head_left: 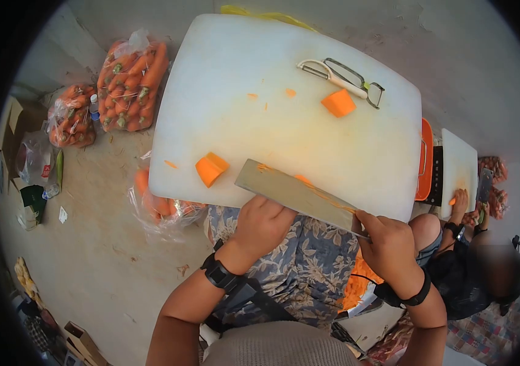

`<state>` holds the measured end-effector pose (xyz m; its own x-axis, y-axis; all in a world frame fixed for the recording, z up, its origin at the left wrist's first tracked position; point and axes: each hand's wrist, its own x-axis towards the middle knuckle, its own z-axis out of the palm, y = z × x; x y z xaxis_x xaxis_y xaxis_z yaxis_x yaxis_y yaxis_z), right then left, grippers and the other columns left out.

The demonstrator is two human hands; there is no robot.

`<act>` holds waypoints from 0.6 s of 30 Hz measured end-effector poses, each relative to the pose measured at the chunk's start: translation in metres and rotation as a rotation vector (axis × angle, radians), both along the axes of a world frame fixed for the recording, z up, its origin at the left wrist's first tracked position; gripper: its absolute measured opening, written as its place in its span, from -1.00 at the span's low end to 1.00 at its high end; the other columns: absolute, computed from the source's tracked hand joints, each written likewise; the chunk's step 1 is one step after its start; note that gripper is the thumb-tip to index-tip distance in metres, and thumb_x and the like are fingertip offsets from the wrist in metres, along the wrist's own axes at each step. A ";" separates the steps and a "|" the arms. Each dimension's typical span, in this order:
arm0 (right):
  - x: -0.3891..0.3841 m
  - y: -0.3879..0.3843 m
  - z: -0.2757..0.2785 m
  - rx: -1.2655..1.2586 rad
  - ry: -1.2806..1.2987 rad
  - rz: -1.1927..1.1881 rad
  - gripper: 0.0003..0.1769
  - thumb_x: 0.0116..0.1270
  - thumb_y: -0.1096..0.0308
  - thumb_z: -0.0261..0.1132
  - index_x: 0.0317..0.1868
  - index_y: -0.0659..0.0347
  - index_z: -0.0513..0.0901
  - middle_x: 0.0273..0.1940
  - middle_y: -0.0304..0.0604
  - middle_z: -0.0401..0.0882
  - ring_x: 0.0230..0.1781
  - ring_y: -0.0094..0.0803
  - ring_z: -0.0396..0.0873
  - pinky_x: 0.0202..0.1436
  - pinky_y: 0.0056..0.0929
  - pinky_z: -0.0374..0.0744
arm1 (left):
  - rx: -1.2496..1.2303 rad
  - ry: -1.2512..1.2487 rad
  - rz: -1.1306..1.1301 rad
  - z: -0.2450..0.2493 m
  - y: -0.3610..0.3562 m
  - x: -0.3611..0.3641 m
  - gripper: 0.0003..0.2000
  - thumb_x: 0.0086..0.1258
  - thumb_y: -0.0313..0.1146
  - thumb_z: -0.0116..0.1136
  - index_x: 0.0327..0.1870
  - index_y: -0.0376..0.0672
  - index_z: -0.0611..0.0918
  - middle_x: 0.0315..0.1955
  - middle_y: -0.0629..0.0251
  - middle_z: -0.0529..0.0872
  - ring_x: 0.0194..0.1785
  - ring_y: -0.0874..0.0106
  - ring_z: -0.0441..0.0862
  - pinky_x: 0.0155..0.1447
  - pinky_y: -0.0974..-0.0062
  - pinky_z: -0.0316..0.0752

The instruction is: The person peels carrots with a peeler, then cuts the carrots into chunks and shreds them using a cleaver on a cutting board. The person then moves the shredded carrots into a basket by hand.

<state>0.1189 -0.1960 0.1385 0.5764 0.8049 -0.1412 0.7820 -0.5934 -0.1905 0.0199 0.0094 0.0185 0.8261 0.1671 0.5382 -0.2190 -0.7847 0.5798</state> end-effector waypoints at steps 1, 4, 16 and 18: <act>0.000 0.000 0.004 -0.013 0.019 -0.004 -0.49 -0.10 0.48 0.39 -0.02 0.24 0.60 -0.52 -0.15 0.55 -0.51 -0.19 0.61 -0.42 -0.26 0.56 | -0.010 0.009 0.003 0.000 0.000 0.000 -0.74 -0.01 -0.51 0.23 -0.23 -0.21 0.74 -0.19 0.27 0.71 -0.12 0.26 0.65 -0.09 0.39 0.60; 0.001 0.000 0.010 -0.052 -0.002 0.017 -0.46 -0.12 0.50 0.38 0.00 0.25 0.60 -0.51 -0.14 0.55 -0.51 -0.19 0.61 -0.42 -0.26 0.56 | 0.006 -0.009 0.007 -0.001 0.001 -0.001 -0.73 -0.03 -0.49 0.23 -0.23 -0.19 0.74 -0.18 0.28 0.71 -0.11 0.29 0.66 -0.07 0.42 0.60; 0.017 0.039 -0.013 -0.018 0.027 0.114 -0.57 -0.13 0.54 0.34 -0.13 0.25 0.59 -0.58 -0.20 0.46 -0.58 -0.27 0.58 -0.53 -0.32 0.51 | 0.023 -0.028 0.018 -0.006 0.000 -0.001 -0.75 -0.04 -0.48 0.25 -0.26 -0.17 0.73 -0.18 0.31 0.70 -0.14 0.31 0.65 -0.12 0.46 0.60; 0.014 0.037 -0.002 -0.044 0.008 0.132 -0.52 -0.14 0.54 0.33 -0.08 0.27 0.60 -0.58 -0.22 0.44 -0.60 -0.29 0.55 -0.54 -0.34 0.50 | 0.019 0.048 -0.014 -0.007 0.000 -0.006 -0.73 -0.02 -0.44 0.27 -0.22 -0.11 0.74 -0.16 0.31 0.71 -0.10 0.28 0.66 -0.07 0.40 0.59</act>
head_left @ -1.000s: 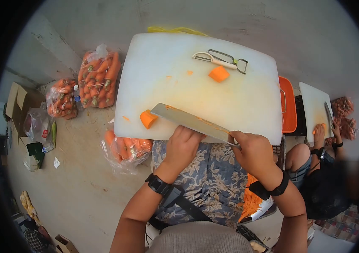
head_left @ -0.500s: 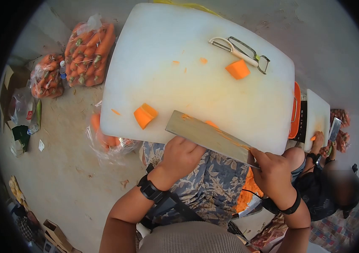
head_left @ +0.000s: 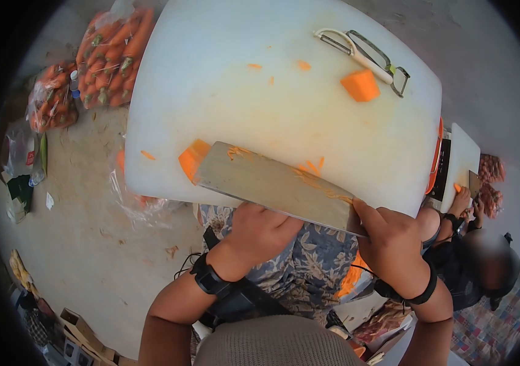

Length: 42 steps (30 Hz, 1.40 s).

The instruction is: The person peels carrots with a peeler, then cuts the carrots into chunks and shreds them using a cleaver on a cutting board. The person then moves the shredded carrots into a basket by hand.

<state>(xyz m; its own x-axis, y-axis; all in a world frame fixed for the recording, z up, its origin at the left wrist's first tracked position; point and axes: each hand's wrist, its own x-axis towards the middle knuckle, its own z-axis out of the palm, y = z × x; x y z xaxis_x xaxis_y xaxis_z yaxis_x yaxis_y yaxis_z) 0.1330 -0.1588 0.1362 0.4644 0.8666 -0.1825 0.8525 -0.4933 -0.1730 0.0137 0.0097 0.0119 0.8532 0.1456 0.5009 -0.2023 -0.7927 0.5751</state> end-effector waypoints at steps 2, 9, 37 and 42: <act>-0.004 -0.008 0.008 -0.030 -0.017 0.015 -0.47 -0.16 0.55 0.32 -0.03 0.30 0.61 -0.58 -0.23 0.42 -0.62 -0.31 0.53 -0.55 -0.35 0.48 | -0.035 0.005 0.001 -0.002 0.001 -0.001 -0.73 0.00 -0.43 0.28 -0.21 -0.09 0.74 -0.15 0.31 0.71 -0.08 0.26 0.67 -0.05 0.35 0.58; -0.007 -0.020 0.010 -0.059 -0.009 -0.001 -0.36 -0.22 0.56 0.31 0.05 0.34 0.61 -0.56 -0.22 0.41 -0.63 -0.33 0.47 -0.57 -0.38 0.44 | -0.014 0.007 0.032 -0.002 -0.002 -0.002 -0.76 0.04 -0.43 0.29 -0.21 -0.09 0.74 -0.11 0.32 0.71 -0.04 0.20 0.66 0.02 0.25 0.56; 0.004 0.010 -0.005 0.027 0.009 0.052 -0.57 -0.08 0.53 0.31 -0.08 0.31 0.63 -0.60 -0.24 0.41 -0.64 -0.38 0.52 -0.61 -0.40 0.44 | -0.136 0.006 -0.009 -0.003 -0.002 -0.003 -0.75 0.12 -0.54 0.31 -0.14 -0.19 0.73 -0.15 0.18 0.72 -0.08 0.14 0.68 0.04 0.17 0.56; 0.000 -0.008 0.016 -0.058 0.014 0.052 -0.48 -0.16 0.58 0.30 -0.04 0.33 0.63 -0.59 -0.22 0.41 -0.63 -0.37 0.51 -0.58 -0.38 0.45 | -0.110 0.023 0.021 -0.010 -0.005 -0.008 -0.74 0.11 -0.46 0.30 -0.13 -0.16 0.71 -0.12 0.21 0.72 -0.06 0.17 0.67 0.07 0.23 0.54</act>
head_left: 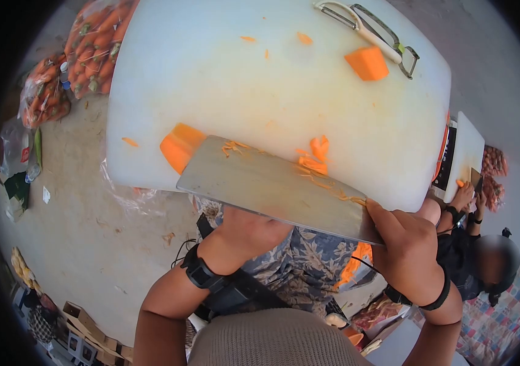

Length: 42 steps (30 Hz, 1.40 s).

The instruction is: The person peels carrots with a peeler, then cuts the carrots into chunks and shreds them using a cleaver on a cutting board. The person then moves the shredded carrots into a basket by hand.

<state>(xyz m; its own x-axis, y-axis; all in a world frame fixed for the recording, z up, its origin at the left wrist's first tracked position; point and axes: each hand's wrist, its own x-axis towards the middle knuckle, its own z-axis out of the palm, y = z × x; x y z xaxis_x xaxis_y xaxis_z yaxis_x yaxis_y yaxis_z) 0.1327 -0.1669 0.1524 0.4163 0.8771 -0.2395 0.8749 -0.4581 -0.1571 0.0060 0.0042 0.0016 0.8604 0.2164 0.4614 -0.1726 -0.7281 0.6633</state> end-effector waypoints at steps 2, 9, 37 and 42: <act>0.000 -0.005 -0.003 -0.006 -0.008 -0.017 -0.47 -0.14 0.57 0.30 -0.01 0.34 0.62 -0.59 -0.23 0.40 -0.63 -0.36 0.51 -0.58 -0.38 0.45 | -0.011 0.012 -0.008 0.001 0.000 0.001 -0.74 0.12 -0.46 0.30 -0.13 -0.16 0.71 -0.13 0.21 0.72 -0.05 0.15 0.66 0.06 0.22 0.54; 0.010 0.022 -0.031 0.124 -0.020 -0.035 -0.83 0.00 0.53 0.30 -0.37 0.18 0.50 -0.63 -0.24 0.38 -0.67 -0.30 0.51 -0.61 -0.33 0.46 | 0.099 -0.050 0.019 0.010 0.002 0.012 -0.78 0.01 -0.51 0.28 -0.25 -0.17 0.74 -0.17 0.29 0.72 -0.16 0.30 0.66 -0.07 0.44 0.57; 0.003 0.012 -0.023 0.091 0.131 -0.150 -0.67 -0.12 0.55 0.34 -0.26 0.19 0.52 -0.54 -0.12 0.56 -0.52 -0.14 0.61 -0.45 -0.23 0.55 | 0.078 -0.054 0.061 0.017 0.001 0.016 -0.79 0.03 -0.47 0.31 -0.25 -0.19 0.72 -0.19 0.31 0.70 -0.14 0.31 0.64 -0.16 0.46 0.59; -0.001 0.006 -0.001 -0.039 -0.022 -0.032 -0.62 -0.16 0.56 0.32 -0.23 0.19 0.53 -0.58 -0.17 0.49 -0.57 -0.25 0.58 -0.50 -0.29 0.51 | 0.111 -0.049 -0.004 0.014 0.004 0.010 -0.79 0.03 -0.48 0.24 -0.26 -0.13 0.72 -0.18 0.32 0.71 -0.14 0.32 0.65 -0.19 0.46 0.56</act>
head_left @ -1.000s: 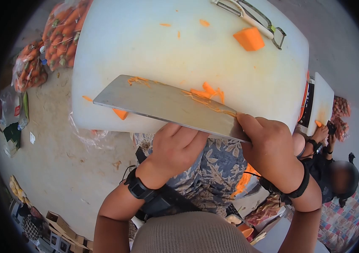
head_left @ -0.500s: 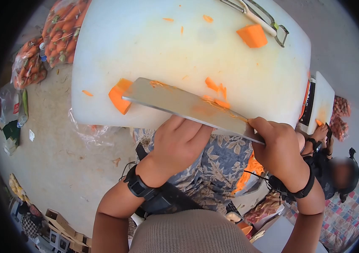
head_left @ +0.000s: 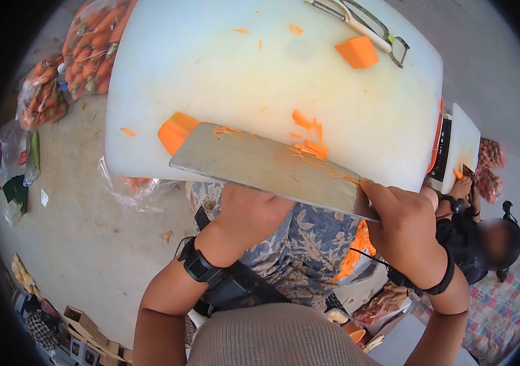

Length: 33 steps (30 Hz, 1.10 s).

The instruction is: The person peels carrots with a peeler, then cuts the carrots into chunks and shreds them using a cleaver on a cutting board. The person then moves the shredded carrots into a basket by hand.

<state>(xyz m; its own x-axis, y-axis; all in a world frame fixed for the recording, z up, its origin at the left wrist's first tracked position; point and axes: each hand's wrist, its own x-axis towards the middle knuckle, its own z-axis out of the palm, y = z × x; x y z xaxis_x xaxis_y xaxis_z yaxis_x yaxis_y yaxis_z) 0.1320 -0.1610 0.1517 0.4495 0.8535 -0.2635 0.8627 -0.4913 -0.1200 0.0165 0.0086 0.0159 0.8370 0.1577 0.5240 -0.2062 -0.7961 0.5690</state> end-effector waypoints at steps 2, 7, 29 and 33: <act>0.000 0.000 0.002 0.014 0.016 -0.006 -0.66 -0.14 0.56 0.32 -0.26 0.19 0.52 -0.59 -0.18 0.49 -0.58 -0.25 0.57 -0.52 -0.30 0.50 | -0.003 0.012 -0.005 0.000 0.000 0.000 -0.78 0.01 -0.48 0.24 -0.26 -0.13 0.72 -0.17 0.33 0.71 -0.16 0.33 0.64 -0.18 0.47 0.55; 0.002 0.006 -0.014 -0.013 0.023 -0.039 -0.75 -0.10 0.56 0.33 -0.36 0.16 0.49 -0.61 -0.19 0.47 -0.62 -0.25 0.55 -0.57 -0.30 0.49 | 0.001 0.005 0.023 -0.002 -0.002 0.001 -0.75 -0.02 -0.47 0.23 -0.25 -0.12 0.72 -0.14 0.35 0.70 -0.20 0.35 0.63 -0.17 0.48 0.55; -0.005 0.009 -0.036 0.097 0.040 -0.061 -0.81 -0.02 0.56 0.27 -0.37 0.18 0.46 -0.62 -0.17 0.46 -0.63 -0.23 0.54 -0.56 -0.28 0.49 | -0.026 -0.026 0.023 -0.003 -0.002 0.002 -0.75 -0.03 -0.50 0.25 -0.25 -0.13 0.73 -0.18 0.35 0.70 -0.21 0.31 0.63 -0.19 0.45 0.57; -0.004 0.009 -0.033 0.126 0.081 -0.054 -0.79 -0.02 0.56 0.27 -0.34 0.19 0.49 -0.62 -0.17 0.45 -0.62 -0.22 0.54 -0.54 -0.27 0.50 | -0.016 -0.034 0.034 -0.006 -0.004 0.002 -0.74 -0.04 -0.50 0.25 -0.25 -0.14 0.73 -0.19 0.34 0.71 -0.20 0.30 0.63 -0.19 0.45 0.57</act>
